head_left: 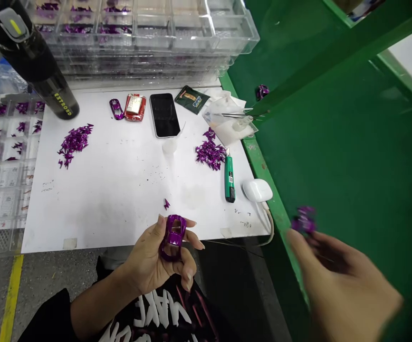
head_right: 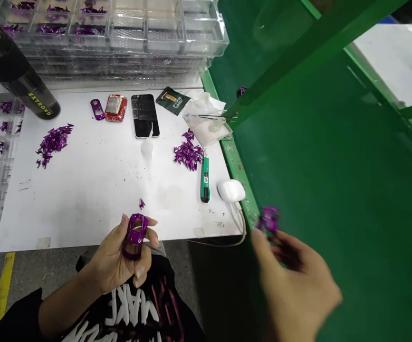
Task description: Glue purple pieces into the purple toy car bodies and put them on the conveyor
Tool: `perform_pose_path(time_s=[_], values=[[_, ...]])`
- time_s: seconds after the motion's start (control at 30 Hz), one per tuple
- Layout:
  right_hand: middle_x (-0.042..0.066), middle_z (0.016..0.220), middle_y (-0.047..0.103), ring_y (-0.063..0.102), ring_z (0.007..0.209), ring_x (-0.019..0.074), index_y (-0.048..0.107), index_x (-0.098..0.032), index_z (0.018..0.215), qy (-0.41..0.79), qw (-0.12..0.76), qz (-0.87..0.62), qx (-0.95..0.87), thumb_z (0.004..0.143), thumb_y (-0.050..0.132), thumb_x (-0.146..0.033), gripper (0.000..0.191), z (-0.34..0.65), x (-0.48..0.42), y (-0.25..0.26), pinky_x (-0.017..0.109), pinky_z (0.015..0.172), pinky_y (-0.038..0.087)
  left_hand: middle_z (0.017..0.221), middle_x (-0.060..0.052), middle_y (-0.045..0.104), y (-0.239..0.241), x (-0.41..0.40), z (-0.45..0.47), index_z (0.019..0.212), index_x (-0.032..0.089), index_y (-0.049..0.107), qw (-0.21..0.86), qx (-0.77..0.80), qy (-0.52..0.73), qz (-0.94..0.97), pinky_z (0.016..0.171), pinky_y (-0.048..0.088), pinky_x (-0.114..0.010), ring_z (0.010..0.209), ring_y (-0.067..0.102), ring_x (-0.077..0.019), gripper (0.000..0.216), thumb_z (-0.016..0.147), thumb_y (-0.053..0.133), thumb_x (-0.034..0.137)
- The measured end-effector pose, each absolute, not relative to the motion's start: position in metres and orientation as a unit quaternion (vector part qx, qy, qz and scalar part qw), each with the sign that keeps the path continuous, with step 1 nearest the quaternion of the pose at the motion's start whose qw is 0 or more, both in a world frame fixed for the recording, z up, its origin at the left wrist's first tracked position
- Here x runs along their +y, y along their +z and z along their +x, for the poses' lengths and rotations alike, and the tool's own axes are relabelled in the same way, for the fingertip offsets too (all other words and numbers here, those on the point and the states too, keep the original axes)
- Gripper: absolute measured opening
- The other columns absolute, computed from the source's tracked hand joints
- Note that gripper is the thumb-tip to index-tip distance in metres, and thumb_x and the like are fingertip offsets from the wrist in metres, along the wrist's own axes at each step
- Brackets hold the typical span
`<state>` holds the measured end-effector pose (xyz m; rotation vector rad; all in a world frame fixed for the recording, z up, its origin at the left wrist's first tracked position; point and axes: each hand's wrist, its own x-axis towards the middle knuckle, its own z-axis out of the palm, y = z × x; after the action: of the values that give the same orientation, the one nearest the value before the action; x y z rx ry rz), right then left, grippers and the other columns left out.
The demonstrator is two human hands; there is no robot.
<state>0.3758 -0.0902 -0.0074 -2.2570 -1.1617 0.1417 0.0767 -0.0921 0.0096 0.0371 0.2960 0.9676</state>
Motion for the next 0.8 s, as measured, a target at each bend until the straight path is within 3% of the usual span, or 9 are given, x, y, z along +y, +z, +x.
perform_pose_path(time_s=[0.17,0.37,0.53,0.67,0.73,0.8], values=[[0.008,0.081,0.068,0.060,0.069,0.0213,0.072,-0.016,0.099,0.154,0.267,-0.736,-0.602,0.078,0.065,-0.067,0.055,0.254,-0.021,0.002,0.038,0.072,0.051,0.097,-0.006,0.064,0.021,-0.088,0.071,0.122,0.015,0.067,0.862,0.181,0.474,0.008,0.052,0.058,-0.023,0.061,0.064,-0.0094,0.047,0.101,0.048,0.051],[0.016,0.093,0.066,0.062,0.078,0.0262,0.070,-0.012,0.105,0.038,0.240,-0.690,-0.681,0.093,0.048,-0.064,0.058,0.224,0.015,-0.034,0.037,0.065,0.048,0.099,-0.006,0.062,0.037,-0.076,0.049,0.124,0.021,0.069,0.817,0.284,0.499,0.051,0.063,0.057,-0.025,0.076,0.063,-0.0116,0.036,0.092,0.070,0.039],[0.013,0.090,0.068,0.062,0.077,0.0250,0.070,-0.014,0.105,-0.002,0.290,-0.670,-0.683,0.096,0.045,-0.061,0.054,0.236,0.040,-0.013,0.038,0.070,0.048,0.099,-0.006,0.066,0.041,-0.050,0.025,0.117,0.021,0.071,0.758,0.391,0.488,0.183,0.062,0.053,-0.025,0.074,0.058,-0.0108,0.040,0.080,0.083,0.031],[0.020,0.106,0.068,0.063,0.094,0.0301,0.067,-0.010,0.117,-0.067,0.351,-0.711,-0.605,0.096,0.043,-0.045,0.047,0.260,0.093,0.014,0.045,0.086,0.049,0.105,-0.011,0.072,0.032,-0.021,0.016,0.126,0.018,0.066,0.619,0.513,0.462,0.375,0.056,0.051,-0.027,0.075,0.061,-0.0158,0.049,0.082,0.078,0.038],[0.024,0.119,0.065,0.063,0.097,0.0315,0.061,-0.008,0.130,-0.084,0.364,-0.720,-0.584,0.094,0.044,-0.039,0.051,0.270,0.120,0.020,0.047,0.086,0.049,0.106,-0.011,0.074,0.022,-0.010,0.015,0.133,0.018,0.062,0.526,0.558,0.452,0.455,0.065,0.055,-0.030,0.084,0.066,-0.0196,0.054,0.085,0.073,0.039],[0.022,0.120,0.067,0.065,0.090,0.0300,0.064,-0.010,0.129,-0.088,0.373,-0.721,-0.578,0.091,0.046,-0.036,0.049,0.278,0.140,0.021,0.046,0.082,0.050,0.098,-0.008,0.076,0.012,-0.003,0.016,0.136,0.016,0.060,0.440,0.578,0.439,0.529,0.066,0.056,-0.032,0.074,0.067,-0.0188,0.054,0.087,0.070,0.037]])
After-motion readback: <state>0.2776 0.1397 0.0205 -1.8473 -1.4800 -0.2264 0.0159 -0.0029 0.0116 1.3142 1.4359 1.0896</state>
